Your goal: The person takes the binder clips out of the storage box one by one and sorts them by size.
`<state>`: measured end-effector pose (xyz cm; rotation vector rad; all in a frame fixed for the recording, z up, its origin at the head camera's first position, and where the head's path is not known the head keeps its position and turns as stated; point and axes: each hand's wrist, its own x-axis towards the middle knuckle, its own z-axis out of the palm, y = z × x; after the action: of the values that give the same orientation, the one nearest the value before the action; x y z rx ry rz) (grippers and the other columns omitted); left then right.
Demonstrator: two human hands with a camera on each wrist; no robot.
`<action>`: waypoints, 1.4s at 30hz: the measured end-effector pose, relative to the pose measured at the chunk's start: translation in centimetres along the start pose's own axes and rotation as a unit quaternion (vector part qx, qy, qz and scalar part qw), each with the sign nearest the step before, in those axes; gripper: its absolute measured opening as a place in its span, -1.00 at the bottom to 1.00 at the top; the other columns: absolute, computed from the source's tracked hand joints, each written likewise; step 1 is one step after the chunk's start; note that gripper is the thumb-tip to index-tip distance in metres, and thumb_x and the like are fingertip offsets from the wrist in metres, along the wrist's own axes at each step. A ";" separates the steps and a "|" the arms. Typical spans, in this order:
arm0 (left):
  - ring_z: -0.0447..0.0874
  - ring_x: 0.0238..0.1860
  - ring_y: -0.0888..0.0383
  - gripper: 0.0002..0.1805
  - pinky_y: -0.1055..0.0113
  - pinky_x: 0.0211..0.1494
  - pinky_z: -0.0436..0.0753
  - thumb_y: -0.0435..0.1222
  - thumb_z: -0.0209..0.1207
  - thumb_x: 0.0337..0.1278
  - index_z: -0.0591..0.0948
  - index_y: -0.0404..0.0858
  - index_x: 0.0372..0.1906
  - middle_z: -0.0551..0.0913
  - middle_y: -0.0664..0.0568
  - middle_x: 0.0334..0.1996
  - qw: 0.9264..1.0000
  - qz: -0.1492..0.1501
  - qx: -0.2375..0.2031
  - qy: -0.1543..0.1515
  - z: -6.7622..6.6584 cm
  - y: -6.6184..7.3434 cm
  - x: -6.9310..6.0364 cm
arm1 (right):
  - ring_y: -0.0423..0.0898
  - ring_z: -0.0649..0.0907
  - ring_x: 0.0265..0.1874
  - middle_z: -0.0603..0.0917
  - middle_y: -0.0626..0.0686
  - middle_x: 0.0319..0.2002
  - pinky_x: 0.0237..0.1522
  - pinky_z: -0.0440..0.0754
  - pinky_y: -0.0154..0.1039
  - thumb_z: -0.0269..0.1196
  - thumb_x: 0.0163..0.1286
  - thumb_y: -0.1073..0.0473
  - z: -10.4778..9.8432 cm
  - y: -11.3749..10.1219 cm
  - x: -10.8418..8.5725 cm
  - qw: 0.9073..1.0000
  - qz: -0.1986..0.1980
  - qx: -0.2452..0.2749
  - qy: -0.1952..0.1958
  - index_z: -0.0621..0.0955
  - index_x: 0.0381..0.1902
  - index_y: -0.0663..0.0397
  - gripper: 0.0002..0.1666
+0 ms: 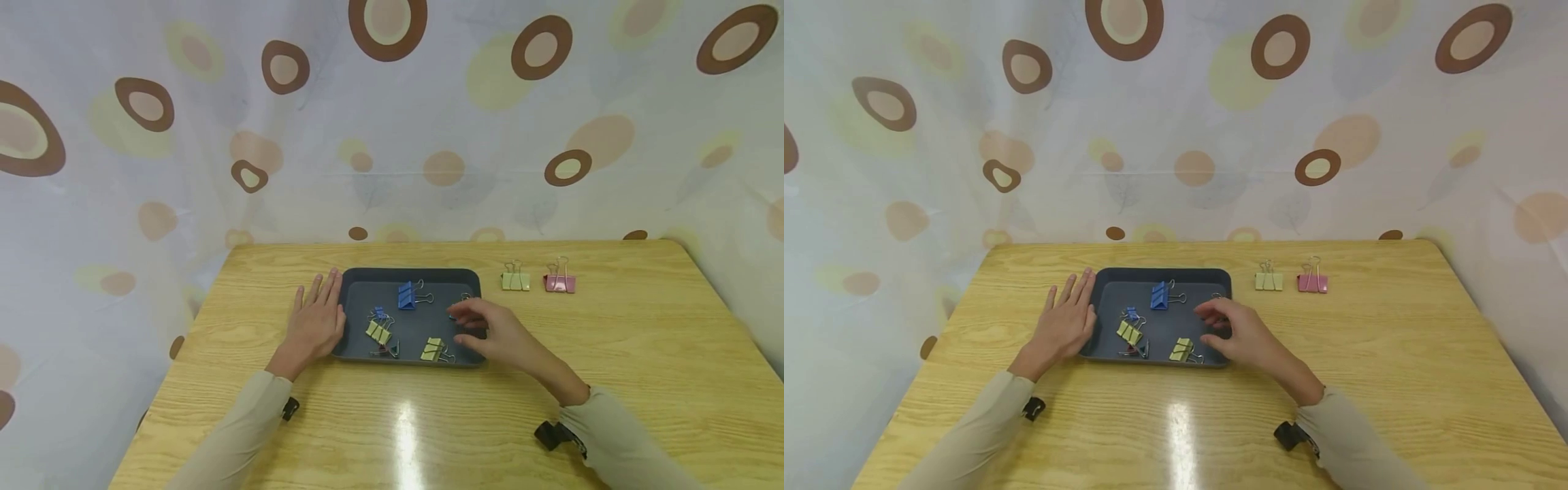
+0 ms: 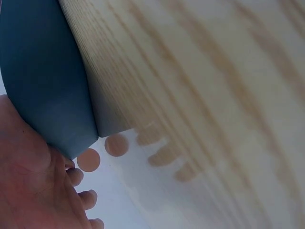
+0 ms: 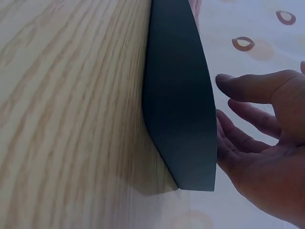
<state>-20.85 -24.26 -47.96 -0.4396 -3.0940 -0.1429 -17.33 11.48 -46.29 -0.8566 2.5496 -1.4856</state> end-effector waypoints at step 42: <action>-0.17 0.64 -0.14 -0.31 -0.21 0.59 -0.13 -0.16 -0.27 0.62 -0.10 -0.28 0.67 -0.13 -0.06 0.67 1.000 -0.004 -0.001 -0.005 -0.1 0.1 0.0 | -0.12 0.66 -0.22 0.57 0.06 -0.12 -0.19 0.70 -0.33 0.37 0.30 0.49 3.2 1.3 3.7 0.990 -0.005 -0.026 -0.138 0.74 -0.11 0.15 -0.75</action>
<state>-20.83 -24.16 -47.87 -0.4310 -3.1060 -0.1451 -19.98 7.66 -48.29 -1.0059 2.3928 -1.2093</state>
